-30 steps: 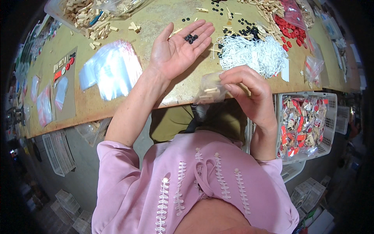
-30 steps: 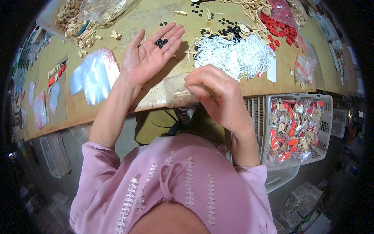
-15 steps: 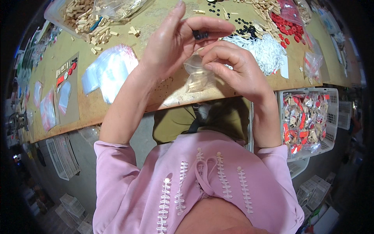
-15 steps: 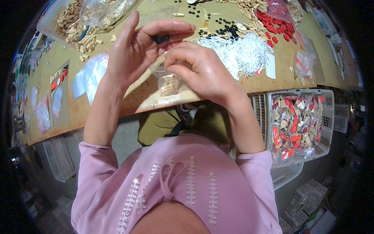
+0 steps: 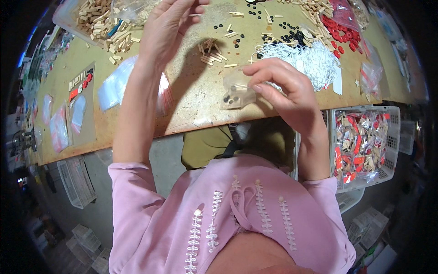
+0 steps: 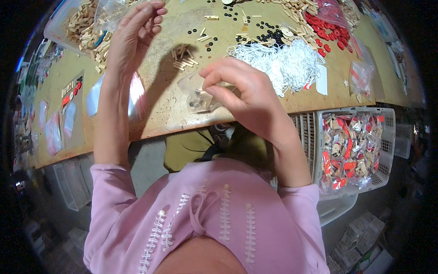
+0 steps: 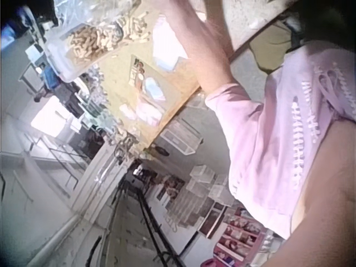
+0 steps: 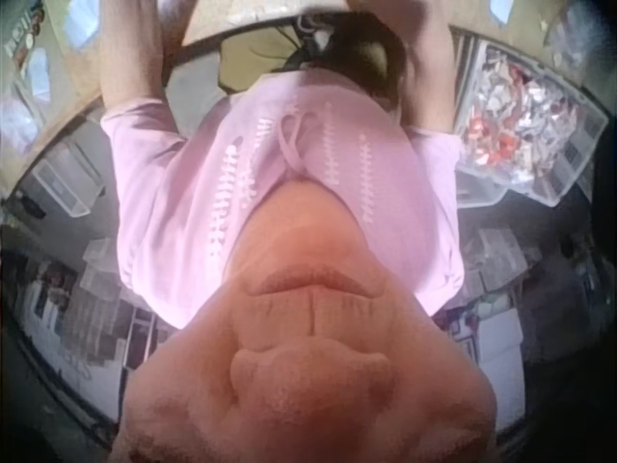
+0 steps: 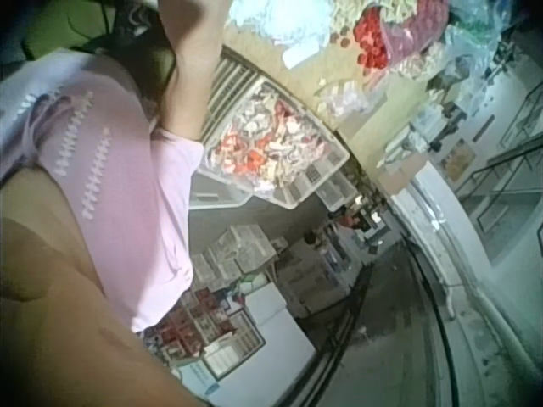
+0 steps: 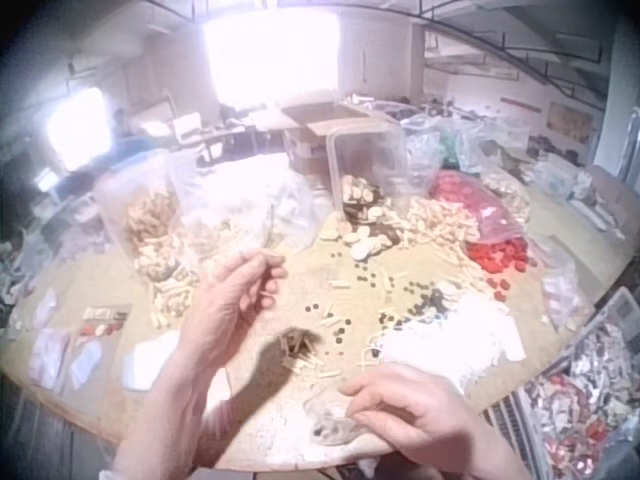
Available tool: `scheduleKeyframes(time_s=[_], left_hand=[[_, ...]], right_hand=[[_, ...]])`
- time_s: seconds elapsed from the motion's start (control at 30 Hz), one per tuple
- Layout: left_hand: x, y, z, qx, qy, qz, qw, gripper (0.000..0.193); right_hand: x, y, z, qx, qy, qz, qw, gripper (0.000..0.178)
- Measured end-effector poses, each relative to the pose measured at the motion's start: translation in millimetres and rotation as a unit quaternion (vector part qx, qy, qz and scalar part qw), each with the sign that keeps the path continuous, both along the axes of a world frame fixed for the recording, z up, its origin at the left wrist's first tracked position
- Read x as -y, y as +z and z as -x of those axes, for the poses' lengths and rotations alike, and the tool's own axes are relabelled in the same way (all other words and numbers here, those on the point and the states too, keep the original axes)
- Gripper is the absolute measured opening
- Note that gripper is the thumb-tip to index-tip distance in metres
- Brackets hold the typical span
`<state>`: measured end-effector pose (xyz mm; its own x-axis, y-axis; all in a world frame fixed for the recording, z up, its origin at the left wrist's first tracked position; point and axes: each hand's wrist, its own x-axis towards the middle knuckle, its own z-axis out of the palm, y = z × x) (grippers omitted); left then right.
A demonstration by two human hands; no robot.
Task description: The person repeatedly picks small wooden pieces, black beads, and white strings from a table, places them into small clear plastic bags, and adds a red label before moving the bag to a basket. The process is repeated continuously throughout the clip.
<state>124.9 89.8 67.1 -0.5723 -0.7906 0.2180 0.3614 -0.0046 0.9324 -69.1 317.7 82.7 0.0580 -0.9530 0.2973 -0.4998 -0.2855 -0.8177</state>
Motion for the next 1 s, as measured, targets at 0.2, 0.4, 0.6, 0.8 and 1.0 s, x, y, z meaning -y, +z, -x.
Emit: scheduleKeyframes(time_s=[0.2,0.4,0.6,0.8,1.0], left_hand=[[52.0,-64.7,19.6,0.396,0.037,0.31,0.864,0.027],[45.3,-67.6,51.5,0.437,-0.008,0.433,0.788,0.023],[28.1,-44.9,69.2,0.423,-0.034,0.417,0.804,0.017],[34.7,-43.4,87.3,0.467,-0.077,0.494,0.729,0.018],[23.0,-31.1,91.7,0.493,-0.095,0.487,0.715,0.019]], right_hand=[[-11.6,-9.6,2.4,-0.003,0.013,0.036,0.999,0.006],[-14.2,-14.9,13.2,0.0,0.019,0.047,0.999,0.006],[-18.1,-17.9,21.4,0.012,0.009,0.053,0.998,0.006],[-22.1,-15.5,23.1,0.023,0.004,0.038,0.999,0.007],[-22.6,-10.7,23.7,0.065,-0.022,-0.017,0.997,0.008]])
